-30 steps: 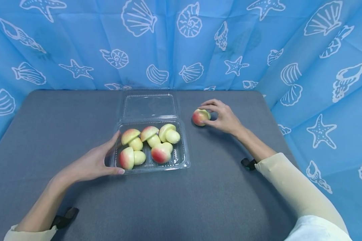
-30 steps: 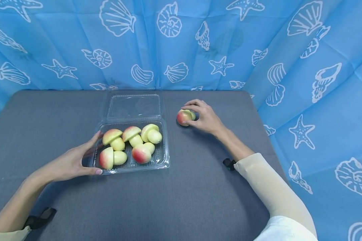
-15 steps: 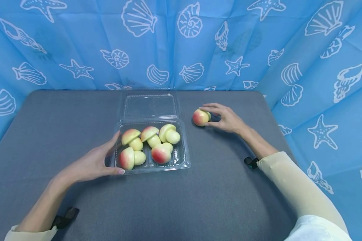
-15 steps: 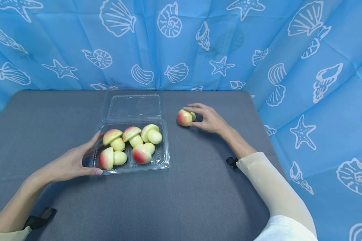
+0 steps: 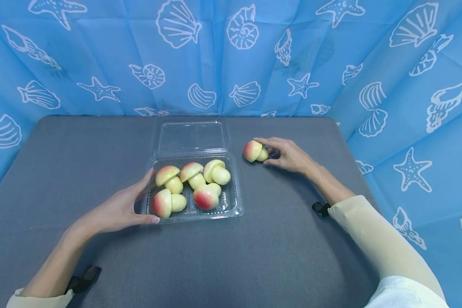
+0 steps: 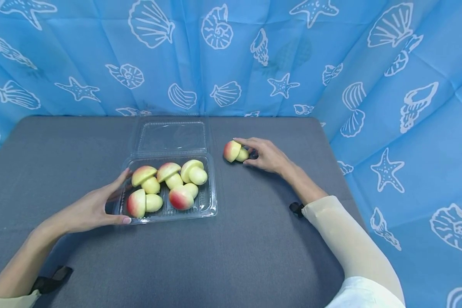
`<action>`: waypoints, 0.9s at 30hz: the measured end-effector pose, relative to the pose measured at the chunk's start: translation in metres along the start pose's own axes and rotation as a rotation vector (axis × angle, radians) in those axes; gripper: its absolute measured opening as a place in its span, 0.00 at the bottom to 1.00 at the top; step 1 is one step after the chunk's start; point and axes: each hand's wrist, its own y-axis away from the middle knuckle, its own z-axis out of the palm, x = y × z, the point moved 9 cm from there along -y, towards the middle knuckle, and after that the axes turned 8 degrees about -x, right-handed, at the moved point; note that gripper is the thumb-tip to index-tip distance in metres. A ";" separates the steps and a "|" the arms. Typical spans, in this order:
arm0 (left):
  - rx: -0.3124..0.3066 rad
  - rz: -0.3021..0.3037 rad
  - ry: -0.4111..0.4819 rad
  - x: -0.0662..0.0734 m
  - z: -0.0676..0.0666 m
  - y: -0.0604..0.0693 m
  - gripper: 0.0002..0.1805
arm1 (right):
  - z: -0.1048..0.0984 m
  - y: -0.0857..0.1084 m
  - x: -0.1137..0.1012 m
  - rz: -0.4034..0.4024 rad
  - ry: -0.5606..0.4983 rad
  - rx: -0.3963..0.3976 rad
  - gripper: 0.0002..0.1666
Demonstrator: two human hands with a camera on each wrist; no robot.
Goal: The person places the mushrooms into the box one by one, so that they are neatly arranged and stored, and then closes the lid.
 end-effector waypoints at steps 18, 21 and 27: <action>-0.005 0.002 0.016 0.001 0.000 0.000 0.69 | 0.003 0.001 0.005 0.045 -0.093 0.016 0.42; -0.006 0.007 0.020 0.001 0.000 0.000 0.69 | -0.001 0.004 0.001 0.041 -0.080 0.032 0.42; -0.007 0.010 0.016 0.002 0.000 0.000 0.69 | -0.008 0.007 -0.011 0.017 -0.060 0.056 0.42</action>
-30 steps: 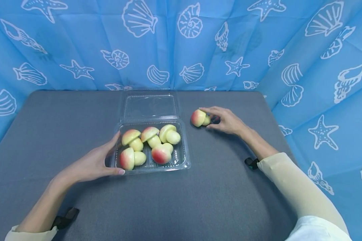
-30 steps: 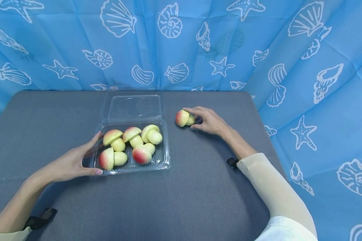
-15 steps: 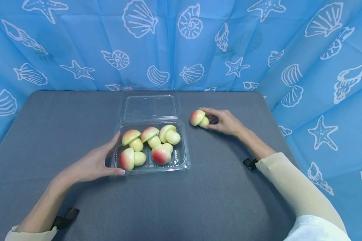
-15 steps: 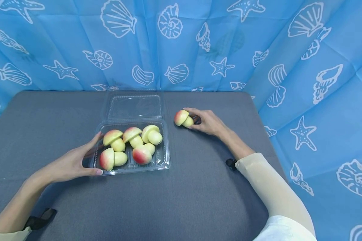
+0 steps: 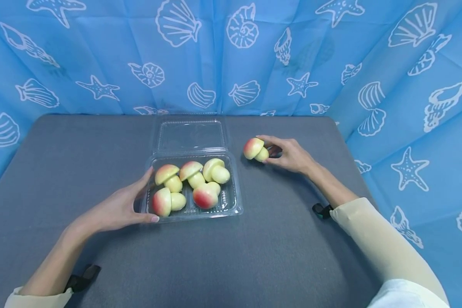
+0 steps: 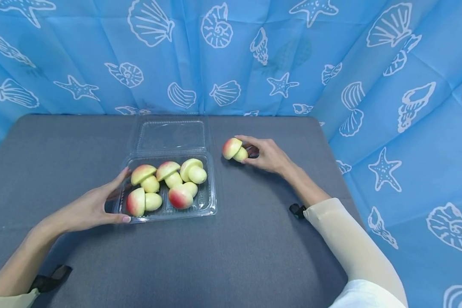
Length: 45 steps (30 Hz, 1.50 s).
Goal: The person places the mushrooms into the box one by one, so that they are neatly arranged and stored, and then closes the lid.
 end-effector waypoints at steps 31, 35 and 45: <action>0.004 0.003 0.000 0.001 0.000 0.000 0.70 | 0.006 0.006 -0.083 -0.231 0.017 -0.033 0.42; 0.008 0.007 -0.004 0.001 0.000 0.000 0.70 | 0.011 0.006 -0.093 -0.262 0.001 -0.056 0.42; 0.008 0.010 -0.010 0.000 0.000 0.000 0.69 | 0.022 -0.001 -0.113 -0.305 -0.019 -0.107 0.42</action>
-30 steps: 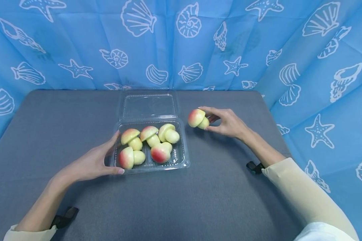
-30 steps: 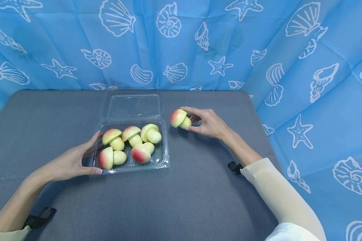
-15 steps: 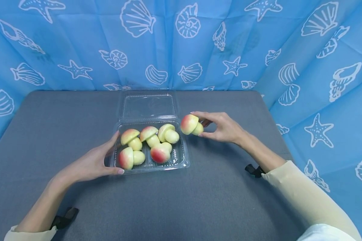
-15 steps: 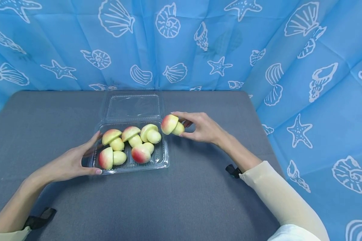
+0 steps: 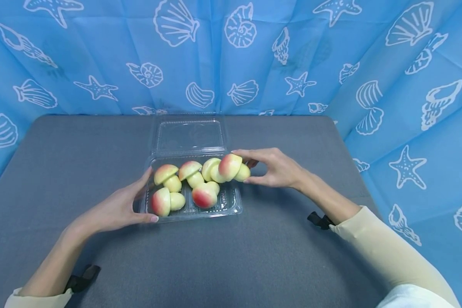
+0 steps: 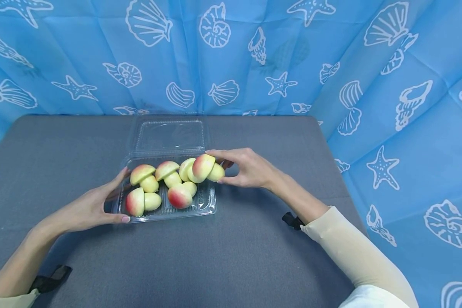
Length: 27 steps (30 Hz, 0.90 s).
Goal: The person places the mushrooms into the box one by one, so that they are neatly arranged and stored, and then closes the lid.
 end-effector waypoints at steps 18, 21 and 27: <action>-0.003 -0.006 0.002 0.001 0.000 0.001 0.69 | 0.022 -0.015 -0.009 -0.005 0.062 -0.053 0.43; -0.003 -0.010 -0.004 0.001 0.000 0.001 0.69 | 0.026 -0.016 -0.011 -0.011 0.070 -0.050 0.44; -0.004 -0.015 -0.010 0.000 0.001 0.001 0.69 | 0.036 -0.019 -0.014 -0.028 0.138 -0.045 0.43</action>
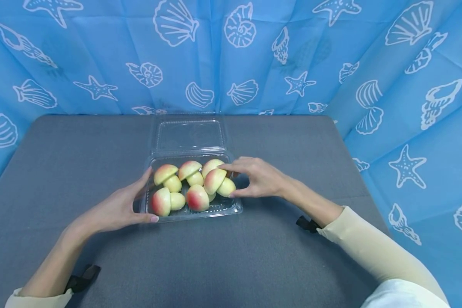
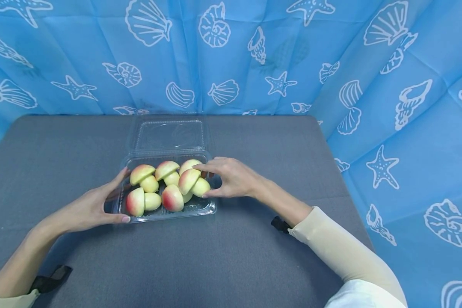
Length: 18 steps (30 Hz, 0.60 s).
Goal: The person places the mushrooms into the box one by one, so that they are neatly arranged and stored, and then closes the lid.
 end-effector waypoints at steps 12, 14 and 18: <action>0.003 -0.008 -0.010 0.001 0.000 0.000 0.70 | 0.009 0.004 0.000 -0.024 0.007 0.034 0.45; 0.003 -0.007 -0.010 0.001 0.000 0.000 0.70 | 0.009 0.006 0.000 -0.030 -0.007 0.047 0.45; 0.005 -0.002 -0.010 0.001 0.000 -0.001 0.69 | 0.007 0.011 0.003 -0.044 -0.041 0.078 0.41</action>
